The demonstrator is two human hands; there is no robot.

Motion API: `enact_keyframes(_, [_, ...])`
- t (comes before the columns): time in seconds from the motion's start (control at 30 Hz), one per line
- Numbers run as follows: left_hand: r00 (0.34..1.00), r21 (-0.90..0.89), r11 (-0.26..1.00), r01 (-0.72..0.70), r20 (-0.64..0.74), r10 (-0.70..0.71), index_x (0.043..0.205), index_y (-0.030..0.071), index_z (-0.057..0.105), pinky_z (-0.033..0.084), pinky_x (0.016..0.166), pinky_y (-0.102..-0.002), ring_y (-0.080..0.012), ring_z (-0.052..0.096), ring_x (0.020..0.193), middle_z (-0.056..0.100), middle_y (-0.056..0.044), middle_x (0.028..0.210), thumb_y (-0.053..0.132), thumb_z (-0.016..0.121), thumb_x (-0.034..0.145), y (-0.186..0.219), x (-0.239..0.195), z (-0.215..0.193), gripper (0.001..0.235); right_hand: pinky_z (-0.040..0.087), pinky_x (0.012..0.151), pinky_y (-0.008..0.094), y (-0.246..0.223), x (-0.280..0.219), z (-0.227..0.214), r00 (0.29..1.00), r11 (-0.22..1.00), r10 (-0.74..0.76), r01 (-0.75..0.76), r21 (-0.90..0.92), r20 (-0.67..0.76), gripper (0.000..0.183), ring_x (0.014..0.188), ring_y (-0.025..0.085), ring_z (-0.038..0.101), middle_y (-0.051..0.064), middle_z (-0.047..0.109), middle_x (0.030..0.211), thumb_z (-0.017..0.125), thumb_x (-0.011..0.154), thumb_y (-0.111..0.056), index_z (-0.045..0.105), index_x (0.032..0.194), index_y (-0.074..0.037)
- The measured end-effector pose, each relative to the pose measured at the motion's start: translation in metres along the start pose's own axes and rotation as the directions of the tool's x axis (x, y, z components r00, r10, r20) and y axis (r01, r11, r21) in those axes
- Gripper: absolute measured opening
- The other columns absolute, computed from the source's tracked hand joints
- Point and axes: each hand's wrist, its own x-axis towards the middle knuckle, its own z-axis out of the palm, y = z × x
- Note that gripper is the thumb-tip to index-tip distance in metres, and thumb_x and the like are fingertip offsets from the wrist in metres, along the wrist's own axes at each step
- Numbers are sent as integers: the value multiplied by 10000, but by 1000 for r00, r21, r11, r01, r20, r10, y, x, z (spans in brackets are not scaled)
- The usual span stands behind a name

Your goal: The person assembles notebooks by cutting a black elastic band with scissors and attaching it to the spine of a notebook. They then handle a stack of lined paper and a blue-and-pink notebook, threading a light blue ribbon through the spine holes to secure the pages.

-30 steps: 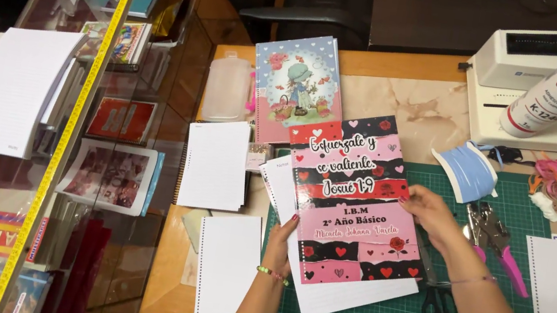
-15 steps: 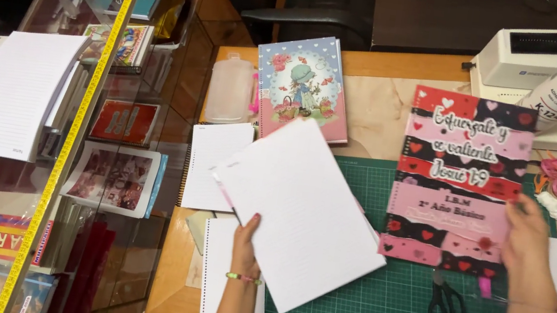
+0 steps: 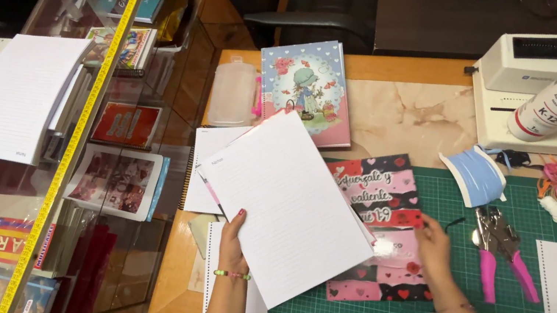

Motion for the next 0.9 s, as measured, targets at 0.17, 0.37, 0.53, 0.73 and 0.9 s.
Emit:
enact_keyframes(0.17, [999, 15, 999, 48, 21, -48, 1182, 57, 704, 615, 760, -481, -344, 747, 843, 746, -210, 991, 170, 799, 825, -17, 7, -10, 386, 575, 805, 401, 51, 31, 1, 999, 977, -19, 25, -214, 29, 431, 931, 304, 697, 167, 723, 1089, 706, 917, -90, 689, 1346, -127])
enact_keyframes(0.37, [994, 84, 992, 93, 54, -98, 1164, 21, 696, 615, 745, -472, -331, 742, 822, 745, -215, 963, 145, 816, 814, -35, 17, -7, 390, 537, 979, 429, -35, -6, 17, 978, 964, -85, 130, -234, 193, 375, 1151, 339, 667, 138, 642, 1325, 653, 995, -245, 698, 1358, -160])
enact_keyframes(0.53, [980, 215, 969, 124, 129, -154, 1147, 28, 692, 623, 743, -464, -303, 739, 804, 747, -206, 946, 144, 849, 795, -36, 3, 27, 402, 563, 862, 422, -79, -10, 42, 818, 862, 92, -351, 366, 568, 549, 1009, 282, 699, 194, 693, 1193, 456, 1066, -412, 525, 1506, -92])
enact_keyframes(0.73, [940, 492, 860, 135, 210, -268, 1069, -9, 727, 638, 630, -441, -281, 766, 699, 757, -201, 833, 163, 906, 756, -57, 7, 55, 399, 519, 972, 493, 52, 33, 54, 815, 743, 249, -506, 437, 523, 492, 1119, 287, 656, 143, 633, 1349, 561, 1046, -290, 490, 1528, -221])
enact_keyframes(0.9, [894, 797, 549, -254, 409, -181, 1082, -7, 746, 518, 839, -488, -296, 640, 939, 688, -241, 954, 565, 493, 1039, -46, -18, 88, 627, 509, 984, 549, 39, 3, 49, 794, 643, 320, -583, 497, 517, 526, 1104, 285, 646, 126, 638, 1318, 596, 998, -206, 502, 1513, -250])
